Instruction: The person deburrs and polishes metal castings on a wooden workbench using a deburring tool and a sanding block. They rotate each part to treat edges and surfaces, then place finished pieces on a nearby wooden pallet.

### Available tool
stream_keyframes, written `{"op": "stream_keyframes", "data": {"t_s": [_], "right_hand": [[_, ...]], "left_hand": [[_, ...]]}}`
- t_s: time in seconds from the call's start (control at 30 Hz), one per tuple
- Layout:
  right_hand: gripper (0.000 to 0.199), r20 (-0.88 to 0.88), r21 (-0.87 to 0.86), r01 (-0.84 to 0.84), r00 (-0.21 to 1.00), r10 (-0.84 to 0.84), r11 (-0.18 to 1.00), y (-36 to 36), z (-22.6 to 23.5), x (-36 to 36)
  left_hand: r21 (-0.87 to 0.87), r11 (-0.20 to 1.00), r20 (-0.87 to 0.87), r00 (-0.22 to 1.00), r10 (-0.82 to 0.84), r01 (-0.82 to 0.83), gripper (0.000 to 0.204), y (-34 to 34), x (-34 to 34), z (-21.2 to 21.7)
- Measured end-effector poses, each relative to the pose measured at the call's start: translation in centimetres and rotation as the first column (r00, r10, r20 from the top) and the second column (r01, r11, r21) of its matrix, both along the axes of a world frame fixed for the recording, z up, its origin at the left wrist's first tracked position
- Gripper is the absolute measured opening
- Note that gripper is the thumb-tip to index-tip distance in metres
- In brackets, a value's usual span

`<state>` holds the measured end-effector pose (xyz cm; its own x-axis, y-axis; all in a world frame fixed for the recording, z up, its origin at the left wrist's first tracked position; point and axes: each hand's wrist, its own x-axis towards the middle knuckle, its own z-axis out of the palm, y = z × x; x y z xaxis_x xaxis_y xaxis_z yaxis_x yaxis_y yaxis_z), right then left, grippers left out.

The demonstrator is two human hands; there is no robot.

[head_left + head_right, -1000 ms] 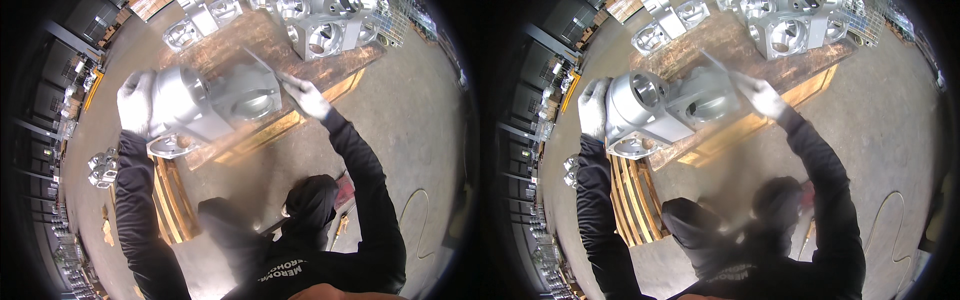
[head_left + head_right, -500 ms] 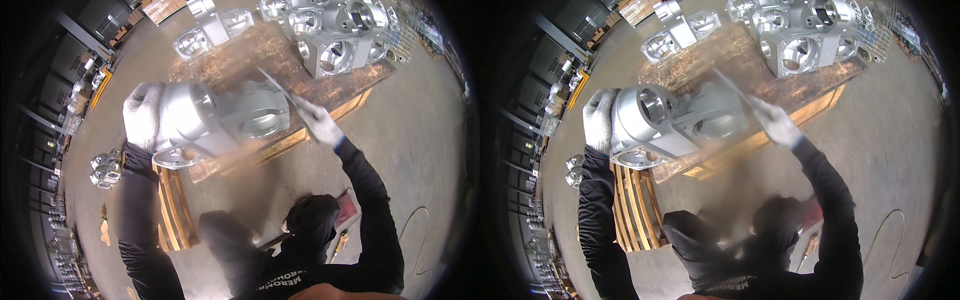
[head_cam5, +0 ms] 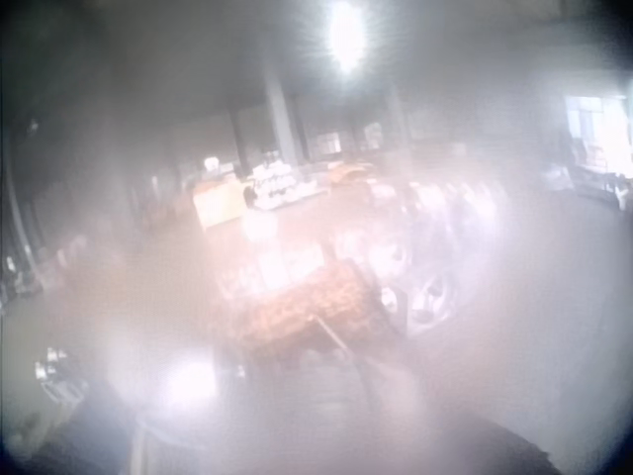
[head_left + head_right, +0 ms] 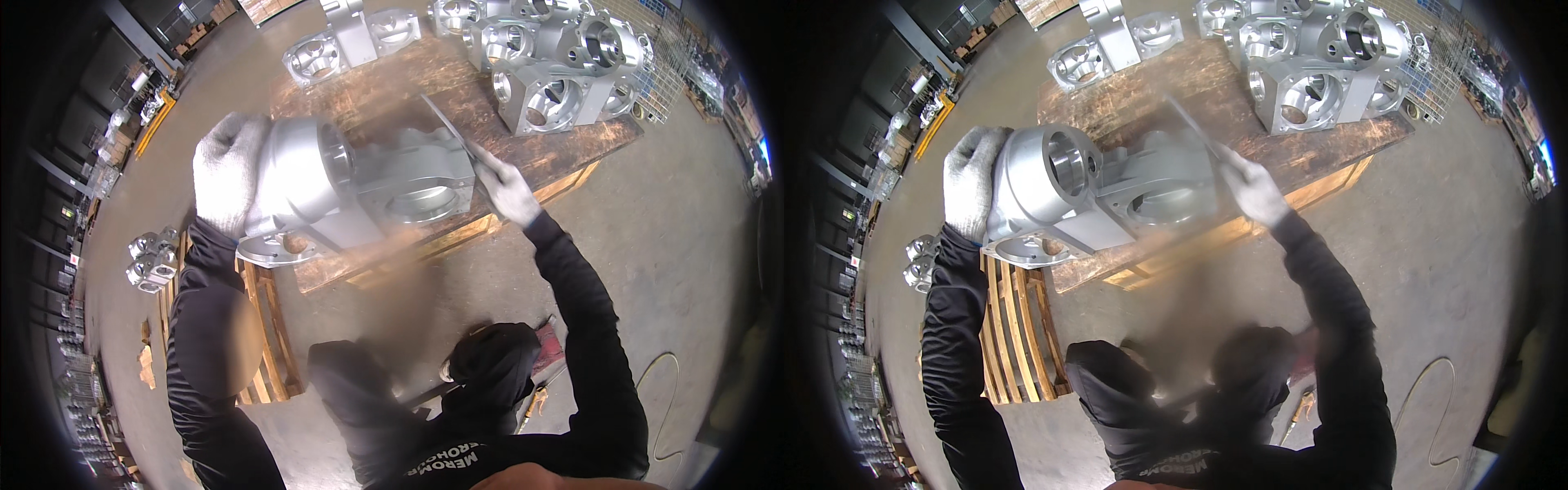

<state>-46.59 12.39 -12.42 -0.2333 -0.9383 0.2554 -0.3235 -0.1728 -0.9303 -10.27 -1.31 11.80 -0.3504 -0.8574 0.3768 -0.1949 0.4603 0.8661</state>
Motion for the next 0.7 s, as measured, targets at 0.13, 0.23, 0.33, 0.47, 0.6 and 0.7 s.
{"op": "stream_keyframes", "data": {"t_s": [0.13, 0.23, 0.33, 0.47, 0.6, 0.7], "right_hand": [[0.048, -0.014, -0.076, 0.070, 0.997, -0.071, 0.995, -1.0, -0.4, -0.3], [0.049, -0.235, -0.223, 0.087, 0.962, -0.140, 0.971, -0.8, -0.1, -0.2], [0.049, -0.205, -0.159, 0.101, 0.970, -0.133, 0.982, -0.4, 0.0, 0.3], [0.050, -0.132, -0.110, 0.088, 0.986, -0.102, 0.990, -0.1, 0.6, 0.7], [0.048, -0.162, -0.045, -0.019, 0.987, 0.011, 0.999, 0.7, 2.9, -0.2], [0.046, -0.179, 0.160, 0.001, 0.984, 0.028, 0.987, 2.8, 5.8, -0.7]], "left_hand": [[-0.027, 1.000, -0.009, 1.000, 0.008, -0.009, 0.017, 0.4, -0.2, 0.0], [-0.014, 1.000, -0.033, 0.999, -0.014, 0.013, 0.017, 0.6, -0.3, 0.0], [-0.018, 1.000, 0.014, 1.000, 0.009, -0.009, 0.020, 0.5, -0.3, 0.1], [-0.115, 0.989, 0.136, 0.984, 0.111, -0.096, 0.022, 0.9, 0.0, 0.0], [-0.243, 0.968, 0.052, 0.995, 0.083, -0.068, 0.021, 3.7, 1.1, -0.7], [-0.456, 0.889, 0.011, 0.998, 0.067, -0.054, 0.021, 7.3, 2.2, -1.3]]}}
